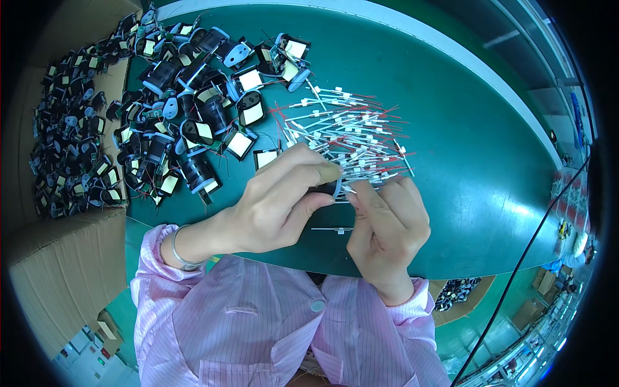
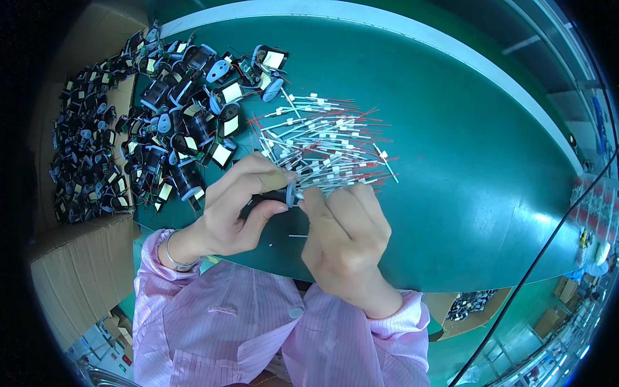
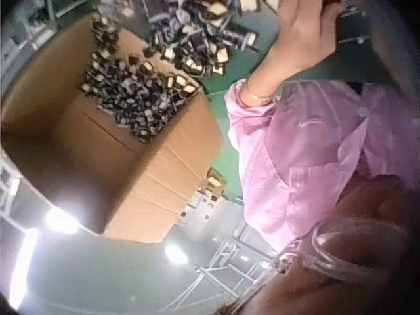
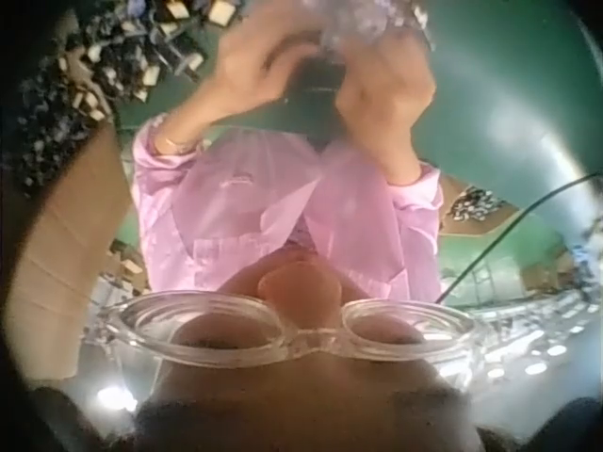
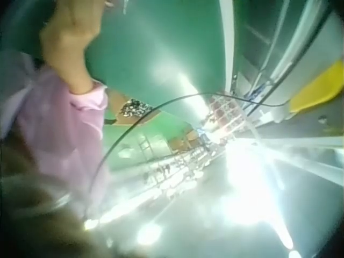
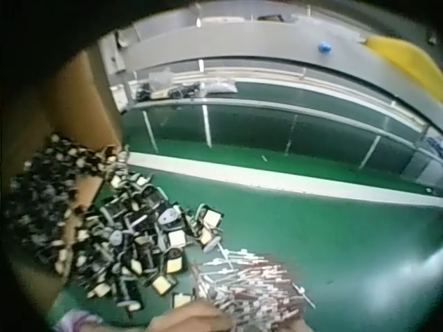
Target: The person assembles electronic components by hand, inserting small pins or wires into a plastic housing.
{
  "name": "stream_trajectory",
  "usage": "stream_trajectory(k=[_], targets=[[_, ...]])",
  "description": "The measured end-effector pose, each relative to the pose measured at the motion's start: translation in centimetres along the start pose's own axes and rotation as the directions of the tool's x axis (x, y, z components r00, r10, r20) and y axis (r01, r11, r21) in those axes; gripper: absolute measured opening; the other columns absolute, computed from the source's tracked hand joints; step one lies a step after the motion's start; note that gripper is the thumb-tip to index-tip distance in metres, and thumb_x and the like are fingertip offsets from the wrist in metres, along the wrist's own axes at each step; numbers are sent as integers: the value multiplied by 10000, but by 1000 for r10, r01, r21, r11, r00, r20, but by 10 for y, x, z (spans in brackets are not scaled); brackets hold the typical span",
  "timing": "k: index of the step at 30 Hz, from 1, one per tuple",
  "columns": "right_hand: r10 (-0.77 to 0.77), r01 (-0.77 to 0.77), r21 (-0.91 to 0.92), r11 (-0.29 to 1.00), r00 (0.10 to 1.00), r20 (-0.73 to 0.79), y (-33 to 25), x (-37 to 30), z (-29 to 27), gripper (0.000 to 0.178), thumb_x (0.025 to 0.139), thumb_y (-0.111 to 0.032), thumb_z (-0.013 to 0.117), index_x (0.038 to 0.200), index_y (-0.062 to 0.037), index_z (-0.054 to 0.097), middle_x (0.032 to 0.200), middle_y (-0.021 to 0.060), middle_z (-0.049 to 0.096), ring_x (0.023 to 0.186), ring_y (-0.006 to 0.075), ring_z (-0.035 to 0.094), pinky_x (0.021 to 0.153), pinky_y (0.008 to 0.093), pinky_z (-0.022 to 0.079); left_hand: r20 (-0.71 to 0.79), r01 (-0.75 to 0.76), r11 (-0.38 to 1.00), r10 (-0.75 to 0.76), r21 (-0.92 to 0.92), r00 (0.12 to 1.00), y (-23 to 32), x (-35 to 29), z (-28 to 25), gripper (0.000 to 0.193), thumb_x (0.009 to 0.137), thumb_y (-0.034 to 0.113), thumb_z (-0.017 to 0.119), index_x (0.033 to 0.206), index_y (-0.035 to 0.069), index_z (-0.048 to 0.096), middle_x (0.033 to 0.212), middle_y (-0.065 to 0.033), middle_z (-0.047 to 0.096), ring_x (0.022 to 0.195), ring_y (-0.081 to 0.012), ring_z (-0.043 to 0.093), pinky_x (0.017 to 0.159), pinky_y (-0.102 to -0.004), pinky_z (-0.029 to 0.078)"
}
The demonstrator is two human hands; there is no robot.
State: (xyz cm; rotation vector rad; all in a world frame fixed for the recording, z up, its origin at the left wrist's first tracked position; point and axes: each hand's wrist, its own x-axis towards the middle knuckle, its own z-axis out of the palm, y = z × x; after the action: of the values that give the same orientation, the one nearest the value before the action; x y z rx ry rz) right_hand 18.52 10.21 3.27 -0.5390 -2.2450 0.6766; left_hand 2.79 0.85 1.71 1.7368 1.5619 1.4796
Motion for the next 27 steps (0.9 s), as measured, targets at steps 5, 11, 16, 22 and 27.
stream_trajectory(k=[5, 11, 16, 22, 27], targets=[[57, -71, 97, 993, 989, 137, 6, 1, -8, 278, 607, 79, 689, 879, 19, 681, 630, 67, 453, 572, 226, 460, 492, 330, 370, 68, 92, 987, -84, -130, 994, -1, -2, -4, 273, 763, -42, 694, 1023, -87, 627, 975, -184, 632, 812, -271, 620, 711, -333, 496], [186, -188, 160, 969, 982, 25, 3, 2, 1, 164, 692, 61, 704, 847, 8, 697, 637, 69, 518, 545, 179, 474, 485, 296, 353, 96, 142, 982, -131, -122, 987, 0, 12, -17, 290, 816, 72, 705, 1070, -39, 621, 1012, -147, 647, 901, -279, 633, 768, -337, 507], [533, -531, 241, 812, 844, 64, 32, 25, -22, 99, 825, -88, 716, 842, 9, 723, 659, -19, 598, 515, 60, 441, 472, 238, 333, -258, 154, 591, 95, 792, 961, -33, 20, -44, 267, 770, 31, 700, 1017, -24, 614, 999, -139, 559, 902, -312, 512, 832, -403, 429], [734, -709, 513, 484, 648, 202, 153, 101, -36, 338, 860, -219, 696, 1028, 71, 659, 710, 40, 636, 592, 84, 540, 564, 240, 444, -233, 254, 444, -104, 859, 967, -41, 18, -49, 214, 686, 66, 761, 869, -6, 677, 1090, -100, 521, 1054, -314, 445, 892, -434, 389], [585, -574, 267, 774, 810, 47, 96, 92, -12, 412, 889, -166, 651, 1194, 70, 505, 834, 127, 681, 657, 122, 628, 606, 254, 504, -226, 233, 524, -78, 819, 971, -49, 11, -53, 166, 671, 50, 739, 813, -13, 680, 1066, -113, 538, 1097, -304, 436, 926, -460, 321]])
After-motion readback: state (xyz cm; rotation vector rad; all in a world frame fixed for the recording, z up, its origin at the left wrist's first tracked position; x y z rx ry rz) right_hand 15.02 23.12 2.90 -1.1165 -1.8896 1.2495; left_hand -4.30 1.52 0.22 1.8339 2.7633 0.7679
